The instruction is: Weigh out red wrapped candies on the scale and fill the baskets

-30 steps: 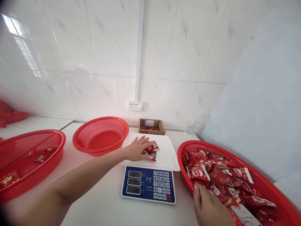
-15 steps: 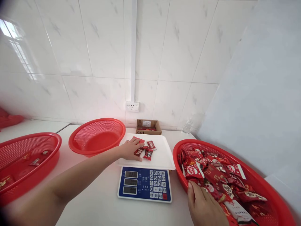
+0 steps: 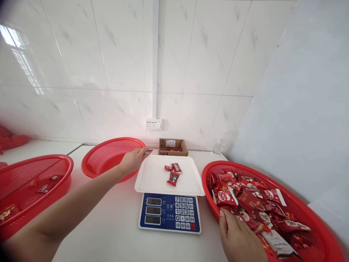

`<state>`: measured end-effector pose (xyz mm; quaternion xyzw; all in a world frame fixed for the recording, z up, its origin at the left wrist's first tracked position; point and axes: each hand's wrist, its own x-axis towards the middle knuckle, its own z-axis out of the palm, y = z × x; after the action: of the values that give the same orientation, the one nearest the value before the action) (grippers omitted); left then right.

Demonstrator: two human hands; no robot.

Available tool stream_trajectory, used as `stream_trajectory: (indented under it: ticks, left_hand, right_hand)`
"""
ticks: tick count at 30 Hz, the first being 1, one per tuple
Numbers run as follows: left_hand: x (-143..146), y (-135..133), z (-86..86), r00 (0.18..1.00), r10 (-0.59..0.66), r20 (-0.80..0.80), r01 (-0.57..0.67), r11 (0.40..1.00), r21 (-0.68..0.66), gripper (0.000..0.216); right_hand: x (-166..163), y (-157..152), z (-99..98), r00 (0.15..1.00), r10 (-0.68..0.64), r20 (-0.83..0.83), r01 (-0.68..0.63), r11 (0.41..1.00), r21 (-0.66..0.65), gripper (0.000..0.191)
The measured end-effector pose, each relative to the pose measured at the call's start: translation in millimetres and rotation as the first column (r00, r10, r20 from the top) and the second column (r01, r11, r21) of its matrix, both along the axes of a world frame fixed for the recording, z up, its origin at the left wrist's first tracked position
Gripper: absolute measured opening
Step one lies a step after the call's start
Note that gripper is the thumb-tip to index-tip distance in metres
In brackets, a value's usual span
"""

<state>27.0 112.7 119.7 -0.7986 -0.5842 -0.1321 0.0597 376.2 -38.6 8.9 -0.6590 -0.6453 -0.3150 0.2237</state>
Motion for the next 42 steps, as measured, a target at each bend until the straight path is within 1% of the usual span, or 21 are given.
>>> stream_trajectory:
  ticks: [2,4,7,9,10,12,13,15,16,18,20,21,22,23,25,27,29,32,34,38,42]
  left_hand:
    - [-23,3,6.4,0.998,0.068,-0.001,-0.068,0.998,0.007,0.042]
    - [-47,5,8.0,0.993,0.120,-0.014,-0.120,0.993,-0.008,0.043]
    - [-71,8,2.0,0.986,0.160,-0.049,-0.162,0.986,-0.048,0.043]
    - [-73,9,-4.9,0.985,0.156,-0.069,-0.160,0.985,-0.063,0.046]
    - [-70,8,-8.5,0.986,0.147,-0.074,-0.152,0.986,-0.064,0.051]
    - [-52,7,-15.3,0.993,0.091,-0.074,-0.096,0.993,-0.066,0.063]
    - [-38,5,-18.4,0.997,0.042,-0.069,-0.047,0.996,-0.074,0.066]
    - [-6,3,-24.4,0.991,-0.132,-0.037,0.127,0.986,-0.111,0.072]
    - [11,2,-27.5,0.975,-0.224,-0.012,0.220,0.965,-0.142,0.074]
    - [45,0,-33.7,0.932,-0.361,0.045,0.362,0.910,-0.201,0.080]
    - [73,1,-39.5,0.888,-0.452,0.078,0.456,0.852,-0.256,0.084]
    - [84,2,-42.1,0.876,-0.475,0.080,0.478,0.833,-0.280,0.086]
    - [93,4,-44.4,0.874,-0.481,0.068,0.478,0.827,-0.295,0.085]
    - [101,7,-46.4,0.880,-0.472,0.047,0.463,0.834,-0.301,0.084]
    - [112,12,-49.6,0.902,-0.431,0.004,0.415,0.866,-0.281,0.076]
    - [119,15,-51.9,0.919,-0.394,-0.019,0.379,0.896,-0.232,0.066]
    - [123,17,-53.7,0.926,-0.377,-0.026,0.366,0.912,-0.183,0.056]
    - [124,17,-55.3,0.928,-0.370,-0.044,0.363,0.924,-0.125,0.038]
    - [122,17,-55.4,0.927,-0.372,-0.051,0.365,0.925,-0.102,0.030]
    - [110,16,-51.9,0.930,-0.367,-0.037,0.364,0.929,-0.068,0.025]
    - [84,12,-40.5,0.951,-0.309,0.017,0.309,0.951,-0.008,0.023]
  right_hand:
    - [0,0,-0.6,1.000,-0.002,0.004,0.002,1.000,0.009,0.042]
    - [0,0,-1.2,1.000,-0.016,0.003,0.016,1.000,0.002,0.041]
    - [-1,0,-1.1,0.999,-0.038,-0.005,0.038,0.999,-0.016,0.041]
    - [-1,0,-0.8,1.000,-0.030,-0.004,0.030,1.000,-0.008,0.042]
    - [-1,0,-0.7,1.000,-0.020,0.000,0.020,1.000,0.002,0.043]
    - [-1,0,-0.5,1.000,-0.006,0.008,0.006,1.000,0.017,0.044]
    - [-1,0,-0.4,1.000,-0.003,0.012,0.002,1.000,0.020,0.045]
    - [0,0,-0.4,1.000,-0.005,0.010,0.004,1.000,0.020,0.046]
    - [0,0,-0.5,1.000,-0.002,0.006,0.002,1.000,0.016,0.047]
    - [0,1,-1.2,1.000,0.000,-0.010,0.000,1.000,0.005,0.047]
    - [0,1,-2.4,0.999,-0.011,-0.032,0.010,1.000,-0.010,0.047]
    - [1,2,-3.2,0.999,-0.014,-0.040,0.013,1.000,-0.015,0.047]
    - [1,2,-4.0,0.999,-0.017,-0.045,0.016,1.000,-0.017,0.046]
    - [1,2,-4.7,0.999,-0.018,-0.046,0.017,1.000,-0.019,0.046]
    - [1,1,-6.1,0.999,-0.020,-0.042,0.019,1.000,-0.018,0.045]
    - [1,1,-7.1,0.999,-0.028,-0.036,0.028,1.000,-0.015,0.046]
    - [1,1,-7.8,0.999,-0.031,-0.032,0.030,0.999,-0.013,0.046]
    - [1,0,-7.9,0.999,-0.037,-0.033,0.037,0.999,-0.010,0.045]
    - [1,0,-7.4,0.998,-0.043,-0.036,0.043,0.999,-0.004,0.043]
    - [3,-1,-8.4,1.000,-0.017,-0.015,0.017,1.000,-0.020,0.037]
    - [11,2,-15.1,0.999,0.039,0.025,-0.038,0.999,-0.023,0.035]
